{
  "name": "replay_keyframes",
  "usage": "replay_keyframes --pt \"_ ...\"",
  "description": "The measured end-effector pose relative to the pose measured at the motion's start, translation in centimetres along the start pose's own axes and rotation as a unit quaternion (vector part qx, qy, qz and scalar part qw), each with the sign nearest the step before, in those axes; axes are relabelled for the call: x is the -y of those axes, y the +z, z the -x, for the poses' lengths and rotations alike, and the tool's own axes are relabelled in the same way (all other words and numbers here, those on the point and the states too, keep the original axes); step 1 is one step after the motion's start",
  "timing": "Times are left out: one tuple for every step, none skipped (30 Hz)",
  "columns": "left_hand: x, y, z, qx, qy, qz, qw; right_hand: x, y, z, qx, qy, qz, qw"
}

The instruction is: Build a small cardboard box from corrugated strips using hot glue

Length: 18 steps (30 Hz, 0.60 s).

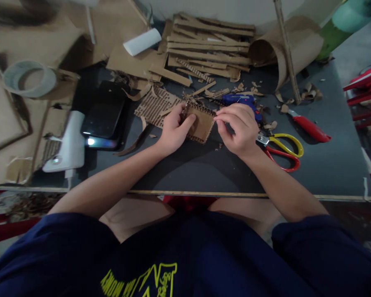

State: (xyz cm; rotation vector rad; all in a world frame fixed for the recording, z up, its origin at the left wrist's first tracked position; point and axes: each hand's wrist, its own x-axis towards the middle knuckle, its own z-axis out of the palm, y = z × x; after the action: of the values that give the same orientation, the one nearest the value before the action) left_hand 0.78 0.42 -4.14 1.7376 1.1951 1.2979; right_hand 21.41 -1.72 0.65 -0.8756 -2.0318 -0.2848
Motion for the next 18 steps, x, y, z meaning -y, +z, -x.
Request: replay_keyframes --pt "0.3 0.0 0.0 -0.001 0.002 0.0 1.0 -0.1 0.1 0.1 0.008 0.012 0.009 1.0" --pt "0.7 0.0 0.0 0.0 0.003 0.001 1.0 -0.2 0.1 0.2 0.011 0.021 0.014 1.0" --pt "1.0 0.0 -0.1 0.003 0.004 0.004 1.0 -0.2 0.1 0.3 0.01 0.024 0.013 1.0" --pt "1.4 0.0 -0.1 0.006 0.008 0.008 1.0 -0.3 0.2 0.4 0.006 0.025 0.01 1.0" --pt "1.7 0.0 -0.2 0.01 0.016 0.011 1.0 -0.4 0.2 0.5 0.001 0.024 0.007 1.0" --pt "1.9 -0.1 -0.3 0.017 0.025 0.013 0.999 -0.5 0.3 0.5 -0.004 0.024 0.004 1.0" --pt "2.1 -0.2 -0.3 0.026 0.035 0.015 0.999 -0.5 0.3 0.5 -0.008 0.025 0.0 1.0" --pt "2.1 -0.2 -0.3 0.038 0.041 0.017 0.998 -0.6 0.3 0.5 -0.015 0.026 -0.005 1.0" --pt "2.1 -0.3 -0.3 0.053 0.044 0.02 0.997 -0.6 0.4 0.4 -0.022 0.028 -0.009 0.999" --pt "2.0 -0.4 -0.3 0.067 0.043 0.024 0.997 -0.7 0.4 0.4 -0.03 0.03 -0.014 0.999" --pt "1.9 -0.5 -0.3 0.079 0.039 0.03 0.996 -0.7 0.4 0.3 -0.039 0.029 -0.02 0.999" --pt "1.8 -0.5 -0.3 0.088 0.035 0.037 0.995 -0.8 0.4 0.3 -0.045 0.026 -0.025 0.998" --pt "1.7 -0.5 -0.3 0.092 0.031 0.043 0.994 -0.8 0.4 0.3 -0.049 0.025 -0.028 0.998" --pt "1.7 -0.5 -0.3 0.094 0.028 0.048 0.994 -0.8 0.4 0.3 -0.048 0.025 -0.028 0.998" --pt "1.6 -0.5 -0.3 0.094 0.025 0.052 0.994 -0.8 0.4 0.4 -0.043 0.027 -0.028 0.998" --pt "1.6 -0.4 -0.3 0.093 0.023 0.057 0.994 -0.8 0.4 0.4 -0.039 0.031 -0.027 0.998" --pt "1.5 -0.4 -0.3 0.092 0.022 0.06 0.994 -0.8 0.5 0.5 -0.034 0.036 -0.025 0.998" --pt "1.4 -0.3 -0.3 0.09 0.021 0.062 0.994 -0.8 0.5 0.5 -0.03 0.041 -0.024 0.998"
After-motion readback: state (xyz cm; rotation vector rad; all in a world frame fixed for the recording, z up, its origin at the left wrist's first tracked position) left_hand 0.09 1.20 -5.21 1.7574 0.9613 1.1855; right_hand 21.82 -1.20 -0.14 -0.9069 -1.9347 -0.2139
